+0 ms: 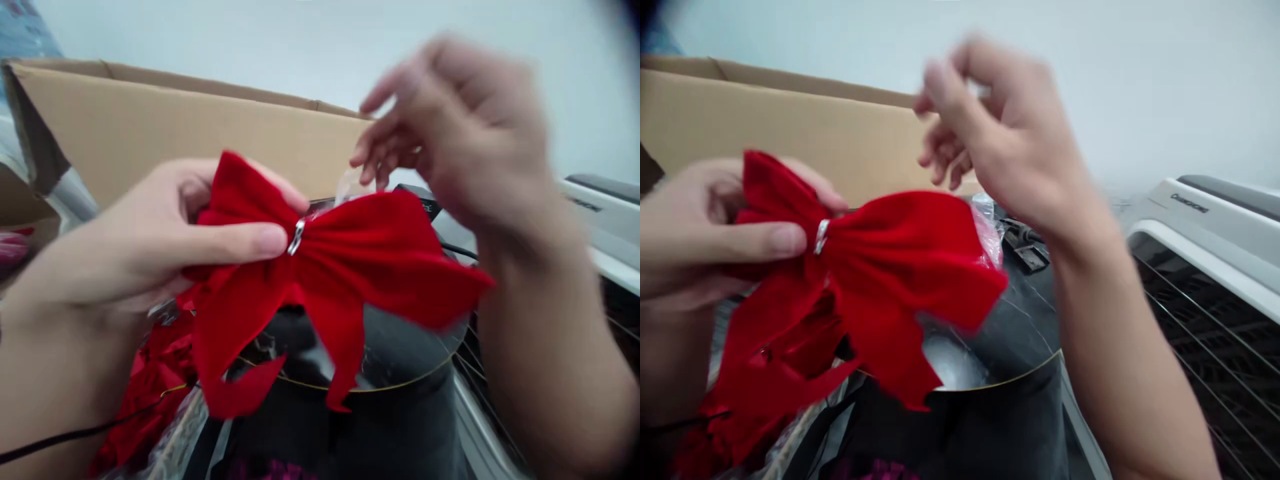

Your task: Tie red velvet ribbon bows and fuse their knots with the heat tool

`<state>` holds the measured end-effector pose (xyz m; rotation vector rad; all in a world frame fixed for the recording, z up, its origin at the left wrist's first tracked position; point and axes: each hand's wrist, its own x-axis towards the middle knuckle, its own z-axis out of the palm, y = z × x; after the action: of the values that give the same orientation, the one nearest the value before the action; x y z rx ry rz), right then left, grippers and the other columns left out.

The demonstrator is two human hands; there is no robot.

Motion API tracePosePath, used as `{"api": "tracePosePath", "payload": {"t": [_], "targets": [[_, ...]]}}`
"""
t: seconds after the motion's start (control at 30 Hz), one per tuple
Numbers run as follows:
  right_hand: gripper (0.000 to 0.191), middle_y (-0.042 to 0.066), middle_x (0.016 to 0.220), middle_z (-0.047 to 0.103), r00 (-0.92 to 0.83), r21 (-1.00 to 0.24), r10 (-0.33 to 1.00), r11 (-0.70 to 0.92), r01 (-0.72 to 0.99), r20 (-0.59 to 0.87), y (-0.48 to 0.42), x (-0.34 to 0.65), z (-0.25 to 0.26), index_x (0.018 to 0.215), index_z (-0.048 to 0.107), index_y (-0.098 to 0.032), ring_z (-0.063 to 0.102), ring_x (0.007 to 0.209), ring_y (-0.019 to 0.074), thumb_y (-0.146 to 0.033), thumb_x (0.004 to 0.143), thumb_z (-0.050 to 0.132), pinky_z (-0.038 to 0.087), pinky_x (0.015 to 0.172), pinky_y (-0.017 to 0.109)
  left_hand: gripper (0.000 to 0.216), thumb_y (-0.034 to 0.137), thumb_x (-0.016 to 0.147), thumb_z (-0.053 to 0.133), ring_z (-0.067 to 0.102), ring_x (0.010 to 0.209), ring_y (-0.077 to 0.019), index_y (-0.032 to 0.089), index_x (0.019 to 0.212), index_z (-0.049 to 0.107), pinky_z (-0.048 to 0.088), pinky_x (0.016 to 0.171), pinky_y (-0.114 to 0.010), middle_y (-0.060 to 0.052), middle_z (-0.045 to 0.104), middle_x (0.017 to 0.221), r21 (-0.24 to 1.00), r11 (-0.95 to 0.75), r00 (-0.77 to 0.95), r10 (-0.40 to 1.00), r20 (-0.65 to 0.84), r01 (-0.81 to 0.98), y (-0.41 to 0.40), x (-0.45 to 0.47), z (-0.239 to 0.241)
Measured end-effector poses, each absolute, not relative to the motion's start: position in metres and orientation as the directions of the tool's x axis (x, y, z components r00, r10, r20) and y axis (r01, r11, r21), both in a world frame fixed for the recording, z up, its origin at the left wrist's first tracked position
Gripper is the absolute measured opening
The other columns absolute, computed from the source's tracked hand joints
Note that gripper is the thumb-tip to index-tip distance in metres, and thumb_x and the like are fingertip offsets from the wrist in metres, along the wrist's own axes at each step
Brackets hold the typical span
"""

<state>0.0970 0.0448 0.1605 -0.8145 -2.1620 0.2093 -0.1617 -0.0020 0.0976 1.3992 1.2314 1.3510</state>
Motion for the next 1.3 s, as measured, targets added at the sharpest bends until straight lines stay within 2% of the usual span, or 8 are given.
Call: {"api": "tracePosePath", "payload": {"t": [0.1, 0.17, 0.3, 0.53, 0.7, 0.83, 1.0, 1.3], "targets": [[0.017, 0.001, 0.067, 0.073, -0.580, -0.305, 0.776, 0.631, 0.713, 0.248, 0.087, 0.116, 0.103, 0.082, 0.073, -0.017, 0.067, 0.058, 0.0155, -0.027, 0.095, 0.068, 0.054, 0.058, 0.028, 0.022, 0.031, 0.075, 0.088, 0.078, 0.070, -0.0216, 0.024, 0.092, 0.077, 0.063, 0.059, -0.026, -0.001, 0.080, 0.083, 0.997, -0.060, 0.395, 0.918, 0.037, 0.046, -0.004, -0.139, 0.076], [0.010, 0.003, 0.065, 0.073, -0.577, -0.249, 0.805, 0.592, 0.766, 0.140, 0.111, 0.125, 0.062, 0.076, 0.076, -0.018, 0.067, 0.058, 0.0178, -0.022, 0.084, 0.080, 0.054, 0.063, 0.031, 0.021, 0.032, 0.081, 0.084, 0.079, 0.085, -0.0221, 0.026, 0.099, 0.076, 0.064, 0.073, -0.029, -0.001, 0.081, 0.094, 0.982, -0.084, 0.488, 0.873, -0.010, 0.170, -0.003, -0.122, 0.059], [0.017, 0.010, 0.090, 0.080, -0.557, -0.169, 0.824, 0.566, 0.807, 0.101, 0.130, 0.133, 0.012, 0.098, 0.081, -0.020, 0.073, 0.087, 0.0253, -0.029, 0.083, 0.082, 0.052, 0.080, 0.033, 0.035, 0.029, 0.083, 0.080, 0.071, 0.113, -0.0241, 0.027, 0.116, 0.070, 0.054, 0.105, -0.037, -0.001, 0.076, 0.119, 0.911, -0.248, 0.481, 0.874, 0.065, 0.329, -0.002, -0.090, 0.031], [0.016, 0.007, 0.096, 0.080, -0.578, -0.244, 0.798, 0.602, 0.761, 0.168, 0.133, 0.147, 0.007, 0.101, 0.080, -0.022, 0.073, 0.090, 0.0221, -0.023, 0.095, 0.065, 0.050, 0.084, 0.030, 0.038, 0.029, 0.089, 0.073, 0.071, 0.110, -0.0255, 0.028, 0.125, 0.062, 0.054, 0.105, -0.043, -0.001, 0.074, 0.114, 0.832, -0.289, 0.293, 0.942, 0.161, 0.473, 0.002, -0.053, 0.007], [0.026, 0.002, 0.088, 0.079, -0.521, -0.380, 0.795, 0.606, 0.699, 0.311, 0.133, 0.156, 0.010, 0.112, 0.076, -0.020, 0.071, 0.079, 0.0162, -0.013, 0.093, 0.059, 0.050, 0.077, 0.027, 0.034, 0.020, 0.090, 0.069, 0.046, 0.143, -0.0412, 0.018, 0.123, 0.071, 0.039, 0.119, -0.058, -0.019, 0.054, 0.147, 0.350, -0.508, 0.365, 0.841, 0.400, 0.787, 0.004, -0.040, -0.004], [0.015, 0.004, 0.090, 0.079, -0.465, -0.444, 0.799, 0.599, 0.666, 0.381, 0.131, 0.163, 0.014, 0.097, 0.078, -0.018, 0.071, 0.079, 0.0165, -0.018, 0.090, 0.064, 0.052, 0.076, 0.028, 0.039, 0.021, 0.093, 0.063, 0.035, 0.152, -0.0452, 0.012, 0.131, 0.069, 0.016, 0.128, -0.067, -0.024, 0.046, 0.155, 0.077, -0.522, 0.460, 0.804, 0.377, 0.849, 0.004, -0.033, 0.001], [0.016, 0.005, 0.089, 0.080, -0.507, -0.464, 0.786, 0.618, 0.635, 0.353, 0.128, 0.167, 0.013, 0.100, 0.078, -0.016, 0.072, 0.077, 0.0161, -0.015, 0.089, 0.066, 0.053, 0.074, 0.027, 0.045, 0.032, 0.097, 0.061, 0.064, 0.124, -0.0348, 0.012, 0.138, 0.065, 0.045, 0.117, -0.057, -0.016, 0.068, 0.132, 0.233, -0.470, 0.411, 0.874, 0.260, 0.851, 0.019, -0.029, 0.013], [0.012, 0.007, 0.093, 0.079, -0.676, -0.363, 0.699, 0.707, 0.607, 0.231, 0.127, 0.153, -0.012, 0.095, 0.080, -0.019, 0.070, 0.087, 0.0209, -0.013, 0.086, 0.074, 0.046, 0.080, 0.031, 0.019, 0.016, 0.092, 0.060, 0.073, 0.096, -0.0299, 0.015, 0.106, 0.073, 0.055, 0.097, -0.046, -0.011, 0.079, 0.100, 0.364, -0.337, 0.201, 0.910, 0.364, 0.868, 0.051, -0.023, -0.008]]}}
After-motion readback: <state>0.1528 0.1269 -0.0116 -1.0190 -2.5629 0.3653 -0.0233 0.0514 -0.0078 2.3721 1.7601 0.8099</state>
